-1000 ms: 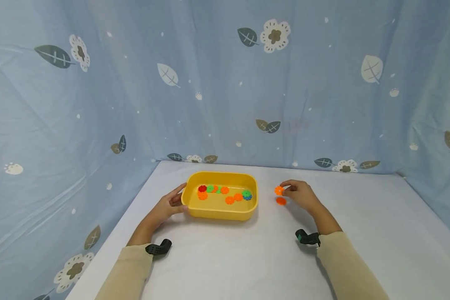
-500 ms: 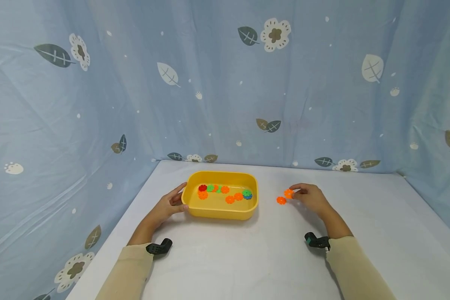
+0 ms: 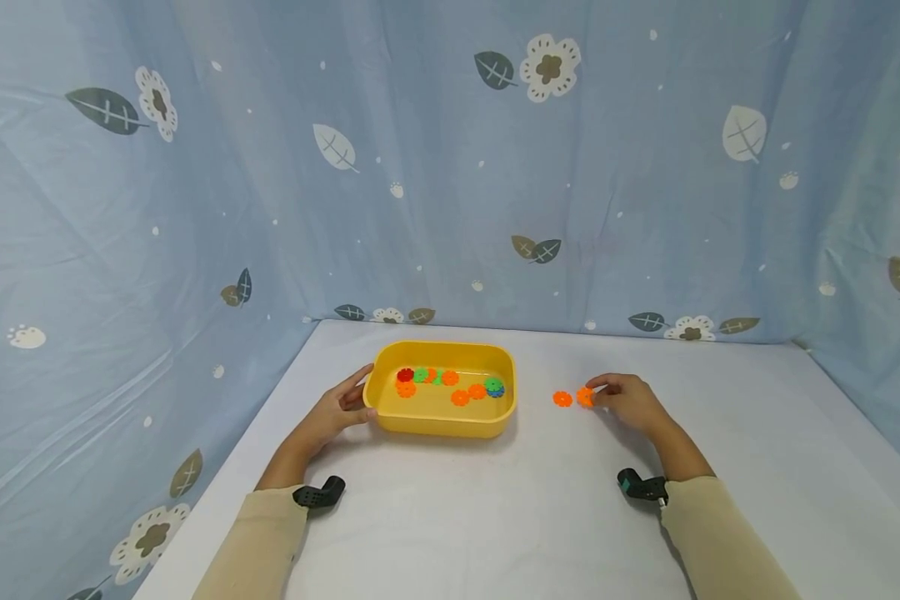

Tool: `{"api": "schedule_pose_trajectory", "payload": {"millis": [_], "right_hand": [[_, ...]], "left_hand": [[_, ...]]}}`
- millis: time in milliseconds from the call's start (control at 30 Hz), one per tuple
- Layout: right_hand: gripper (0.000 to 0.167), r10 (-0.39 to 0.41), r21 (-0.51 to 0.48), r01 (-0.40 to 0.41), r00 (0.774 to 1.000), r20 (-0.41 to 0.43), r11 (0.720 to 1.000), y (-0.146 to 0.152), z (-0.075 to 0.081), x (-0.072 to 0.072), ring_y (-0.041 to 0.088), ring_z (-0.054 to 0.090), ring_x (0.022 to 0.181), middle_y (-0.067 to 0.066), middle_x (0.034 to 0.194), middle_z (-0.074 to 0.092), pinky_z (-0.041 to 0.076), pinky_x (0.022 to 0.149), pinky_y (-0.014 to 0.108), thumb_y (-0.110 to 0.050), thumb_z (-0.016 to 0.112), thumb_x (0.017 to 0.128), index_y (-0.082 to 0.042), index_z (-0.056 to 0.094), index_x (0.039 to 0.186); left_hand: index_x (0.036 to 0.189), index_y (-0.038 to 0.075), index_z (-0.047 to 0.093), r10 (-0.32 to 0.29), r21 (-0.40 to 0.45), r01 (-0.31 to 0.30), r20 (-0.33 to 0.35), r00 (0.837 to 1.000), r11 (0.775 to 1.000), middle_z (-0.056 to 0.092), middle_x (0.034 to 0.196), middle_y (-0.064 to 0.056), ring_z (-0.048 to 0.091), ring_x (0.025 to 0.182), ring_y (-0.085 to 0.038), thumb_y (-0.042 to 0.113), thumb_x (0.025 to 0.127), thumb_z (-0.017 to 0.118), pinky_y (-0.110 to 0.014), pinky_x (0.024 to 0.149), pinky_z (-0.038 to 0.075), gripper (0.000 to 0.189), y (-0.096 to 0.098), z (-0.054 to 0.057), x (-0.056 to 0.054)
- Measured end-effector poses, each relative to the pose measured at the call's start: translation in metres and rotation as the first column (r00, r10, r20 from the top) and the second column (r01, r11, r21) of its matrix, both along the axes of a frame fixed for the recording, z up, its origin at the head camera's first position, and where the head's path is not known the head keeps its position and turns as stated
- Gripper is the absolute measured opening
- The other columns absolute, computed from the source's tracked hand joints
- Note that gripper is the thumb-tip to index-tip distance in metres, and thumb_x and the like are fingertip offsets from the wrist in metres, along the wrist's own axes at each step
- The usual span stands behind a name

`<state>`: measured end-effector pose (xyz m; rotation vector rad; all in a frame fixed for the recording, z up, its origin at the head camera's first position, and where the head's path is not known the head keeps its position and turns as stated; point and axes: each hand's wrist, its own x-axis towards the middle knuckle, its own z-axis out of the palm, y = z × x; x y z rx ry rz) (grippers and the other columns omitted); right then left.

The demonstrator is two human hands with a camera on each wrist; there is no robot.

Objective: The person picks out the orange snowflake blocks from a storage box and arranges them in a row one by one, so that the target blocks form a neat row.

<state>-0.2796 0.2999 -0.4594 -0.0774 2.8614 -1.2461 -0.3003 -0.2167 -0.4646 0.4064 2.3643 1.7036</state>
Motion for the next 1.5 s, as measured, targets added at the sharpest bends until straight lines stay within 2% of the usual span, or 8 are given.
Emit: {"api": "schedule_pose_trajectory", "payload": {"millis": [267,500,667,933,1267,1500], "right_hand": [[0.025,-0.020,0.073,0.017,0.999,0.035,0.997,-0.005,0.003,0.001,0.028,0.059,0.091,0.014,0.104,0.066,0.051,0.079,0.043,-0.011,0.065,0.090,-0.005,0.069,0.114],[0.024,-0.003,0.126,0.001,1.000,0.019,0.992,-0.005,0.004,-0.002,0.028,0.056,0.089,0.012,0.101,0.064,0.050,0.076,0.041,-0.010,0.064,0.090,-0.004,0.070,0.112],[0.023,-0.004,0.140,0.001,1.000,0.019,0.990,-0.007,0.002,-0.006,0.027,0.055,0.086,0.010,0.097,0.063,0.049,0.074,0.039,-0.010,0.065,0.089,-0.003,0.069,0.110],[0.022,-0.003,0.151,-0.001,1.000,0.025,0.989,-0.008,0.002,-0.007,0.027,0.055,0.088,0.010,0.097,0.064,0.048,0.075,0.039,-0.010,0.064,0.089,-0.002,0.070,0.109],[0.021,0.007,0.163,-0.014,0.999,0.041,0.987,-0.008,0.003,-0.005,0.029,0.055,0.092,0.011,0.099,0.065,0.049,0.080,0.043,-0.011,0.065,0.089,-0.001,0.071,0.107],[0.021,0.018,0.163,-0.024,0.999,0.039,0.986,-0.007,0.005,-0.004,0.028,0.056,0.091,0.009,0.098,0.065,0.049,0.079,0.042,-0.011,0.065,0.089,-0.001,0.070,0.107]], "left_hand": [[0.155,0.027,0.029,-0.002,0.003,0.002,0.000,1.000,1.000,0.041,0.149,-0.015,0.042,0.134,-0.033,0.019,0.086,0.077,-0.052,0.109,0.029,0.084,0.001,0.000,0.001],[0.155,0.028,0.029,0.004,-0.010,-0.004,0.003,1.000,1.000,0.040,0.150,-0.014,0.040,0.135,-0.033,0.020,0.086,0.077,-0.054,0.110,0.027,0.084,0.000,-0.002,-0.001],[0.155,0.029,0.027,-0.004,0.003,0.004,0.013,1.000,1.000,0.039,0.151,-0.015,0.039,0.136,-0.033,0.016,0.087,0.075,-0.053,0.111,0.027,0.084,0.000,0.001,0.000],[0.156,0.019,0.024,-0.025,-0.005,0.025,0.025,0.999,1.000,0.036,0.150,-0.021,0.038,0.136,-0.038,0.009,0.089,0.072,-0.053,0.110,0.028,0.084,0.002,0.008,0.001],[0.155,0.029,0.027,-0.006,-0.005,0.006,0.016,1.000,1.000,0.039,0.150,-0.015,0.040,0.135,-0.034,0.018,0.087,0.076,-0.054,0.111,0.025,0.085,-0.001,0.000,0.000],[0.155,0.029,0.028,-0.015,0.007,0.015,0.000,1.000,1.000,0.040,0.150,-0.015,0.041,0.135,-0.034,0.019,0.086,0.076,-0.054,0.110,0.026,0.084,-0.001,-0.001,0.000]]}}
